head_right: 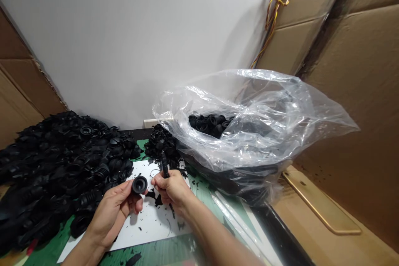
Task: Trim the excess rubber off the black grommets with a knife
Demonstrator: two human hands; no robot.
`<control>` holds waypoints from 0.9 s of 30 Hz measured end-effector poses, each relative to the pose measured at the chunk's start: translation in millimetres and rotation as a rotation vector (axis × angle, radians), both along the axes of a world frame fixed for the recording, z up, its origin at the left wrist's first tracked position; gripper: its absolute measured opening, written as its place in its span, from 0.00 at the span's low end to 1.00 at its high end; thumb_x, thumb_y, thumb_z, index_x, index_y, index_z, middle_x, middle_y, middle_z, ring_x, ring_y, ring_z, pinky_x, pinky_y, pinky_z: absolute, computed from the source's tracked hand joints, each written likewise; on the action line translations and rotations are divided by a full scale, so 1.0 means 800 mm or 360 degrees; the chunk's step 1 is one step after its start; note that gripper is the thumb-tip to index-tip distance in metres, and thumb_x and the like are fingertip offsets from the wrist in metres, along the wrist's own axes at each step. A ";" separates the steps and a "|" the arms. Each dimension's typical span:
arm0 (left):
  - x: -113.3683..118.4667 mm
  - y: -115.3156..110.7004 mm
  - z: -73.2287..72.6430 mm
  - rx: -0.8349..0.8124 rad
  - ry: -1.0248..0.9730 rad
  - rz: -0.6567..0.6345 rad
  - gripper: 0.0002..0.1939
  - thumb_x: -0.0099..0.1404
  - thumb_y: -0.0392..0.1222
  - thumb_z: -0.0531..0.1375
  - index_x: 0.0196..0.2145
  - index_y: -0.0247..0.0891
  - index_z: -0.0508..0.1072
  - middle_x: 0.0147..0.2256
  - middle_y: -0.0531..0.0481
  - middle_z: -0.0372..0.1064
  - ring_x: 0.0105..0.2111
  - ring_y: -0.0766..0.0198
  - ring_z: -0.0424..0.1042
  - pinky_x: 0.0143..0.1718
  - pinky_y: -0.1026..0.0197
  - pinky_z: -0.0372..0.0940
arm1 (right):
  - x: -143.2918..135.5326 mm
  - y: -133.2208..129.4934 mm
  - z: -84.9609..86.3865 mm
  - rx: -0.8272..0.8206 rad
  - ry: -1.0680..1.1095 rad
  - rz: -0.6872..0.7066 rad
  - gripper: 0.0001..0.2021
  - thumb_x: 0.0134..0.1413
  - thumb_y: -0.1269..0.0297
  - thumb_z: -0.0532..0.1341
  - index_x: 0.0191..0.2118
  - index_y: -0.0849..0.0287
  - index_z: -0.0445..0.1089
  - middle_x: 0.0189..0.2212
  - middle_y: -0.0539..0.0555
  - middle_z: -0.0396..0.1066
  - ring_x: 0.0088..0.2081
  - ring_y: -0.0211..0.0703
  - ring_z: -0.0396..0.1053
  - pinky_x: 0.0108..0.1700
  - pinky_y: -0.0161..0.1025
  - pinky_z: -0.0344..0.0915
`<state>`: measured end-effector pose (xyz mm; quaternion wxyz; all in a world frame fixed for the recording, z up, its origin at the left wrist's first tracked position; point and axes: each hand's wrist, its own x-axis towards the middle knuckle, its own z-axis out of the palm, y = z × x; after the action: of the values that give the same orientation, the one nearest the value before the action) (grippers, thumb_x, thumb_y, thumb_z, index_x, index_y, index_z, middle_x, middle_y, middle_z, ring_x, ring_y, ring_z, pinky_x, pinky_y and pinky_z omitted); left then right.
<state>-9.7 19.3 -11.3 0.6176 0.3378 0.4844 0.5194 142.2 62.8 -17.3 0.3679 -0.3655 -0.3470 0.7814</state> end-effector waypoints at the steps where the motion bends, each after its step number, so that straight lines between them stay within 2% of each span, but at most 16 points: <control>1: -0.001 0.000 -0.001 0.0008 -0.0049 -0.0017 0.15 0.53 0.50 0.65 0.26 0.32 0.77 0.17 0.48 0.70 0.18 0.68 0.65 0.20 0.68 0.59 | 0.001 0.000 -0.001 0.0005 -0.0001 -0.0024 0.14 0.35 0.59 0.68 0.21 0.61 0.64 0.12 0.41 0.55 0.12 0.24 0.38 0.17 0.33 0.32; 9: -0.004 0.000 -0.004 0.0034 -0.0130 -0.0047 0.12 0.55 0.46 0.64 0.28 0.31 0.78 0.17 0.46 0.70 0.19 0.68 0.64 0.21 0.68 0.59 | -0.001 0.002 -0.005 0.0005 0.0031 -0.0099 0.16 0.32 0.57 0.69 0.21 0.62 0.65 0.12 0.40 0.55 0.13 0.23 0.38 0.17 0.32 0.31; 13: -0.001 -0.002 -0.001 0.0041 -0.0033 0.0009 0.16 0.55 0.49 0.63 0.31 0.31 0.78 0.17 0.47 0.70 0.20 0.67 0.64 0.21 0.67 0.58 | -0.001 0.002 -0.004 0.0011 0.0030 -0.0108 0.17 0.32 0.57 0.70 0.22 0.62 0.65 0.13 0.41 0.55 0.13 0.23 0.38 0.17 0.32 0.31; 16: 0.000 -0.002 -0.004 0.0091 0.0186 0.0155 0.23 0.53 0.54 0.64 0.39 0.32 0.77 0.16 0.50 0.69 0.19 0.67 0.63 0.20 0.66 0.58 | 0.000 0.001 -0.002 0.0015 0.0017 -0.0107 0.19 0.31 0.54 0.71 0.22 0.61 0.64 0.13 0.40 0.55 0.13 0.23 0.37 0.17 0.32 0.30; 18: 0.000 -0.001 -0.009 0.0142 0.0406 0.0233 0.26 0.51 0.54 0.65 0.41 0.32 0.76 0.15 0.53 0.67 0.17 0.67 0.62 0.19 0.66 0.57 | -0.001 -0.001 0.000 0.0036 0.0016 -0.0087 0.21 0.29 0.51 0.71 0.23 0.62 0.64 0.13 0.40 0.56 0.13 0.23 0.37 0.16 0.31 0.31; 21: -0.001 0.001 -0.016 0.0327 0.0665 0.0313 0.22 0.47 0.51 0.68 0.38 0.35 0.78 0.21 0.53 0.68 0.17 0.68 0.61 0.18 0.66 0.57 | -0.004 -0.006 0.002 0.0132 -0.0020 -0.0021 0.24 0.28 0.47 0.71 0.23 0.62 0.64 0.11 0.40 0.53 0.13 0.23 0.38 0.16 0.31 0.33; 24: -0.001 0.001 -0.019 0.0620 0.0857 0.0368 0.15 0.47 0.45 0.68 0.34 0.40 0.79 0.31 0.51 0.68 0.21 0.69 0.62 0.22 0.65 0.61 | -0.008 -0.009 -0.001 0.0169 -0.0076 0.0031 0.24 0.27 0.47 0.71 0.20 0.60 0.62 0.08 0.37 0.48 0.12 0.24 0.37 0.16 0.31 0.33; 27: -0.001 -0.001 -0.019 0.0761 0.0966 0.0357 0.15 0.46 0.41 0.69 0.35 0.42 0.79 0.31 0.52 0.67 0.22 0.68 0.62 0.23 0.65 0.61 | -0.010 -0.008 -0.007 0.0135 -0.0065 0.0030 0.22 0.27 0.50 0.71 0.20 0.60 0.61 0.07 0.38 0.49 0.12 0.24 0.38 0.16 0.31 0.33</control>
<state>-10.5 18.4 -26.7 0.2899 0.5550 0.5441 0.5585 134.5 56.3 -22.6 0.3685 -0.3623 -0.3906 0.7618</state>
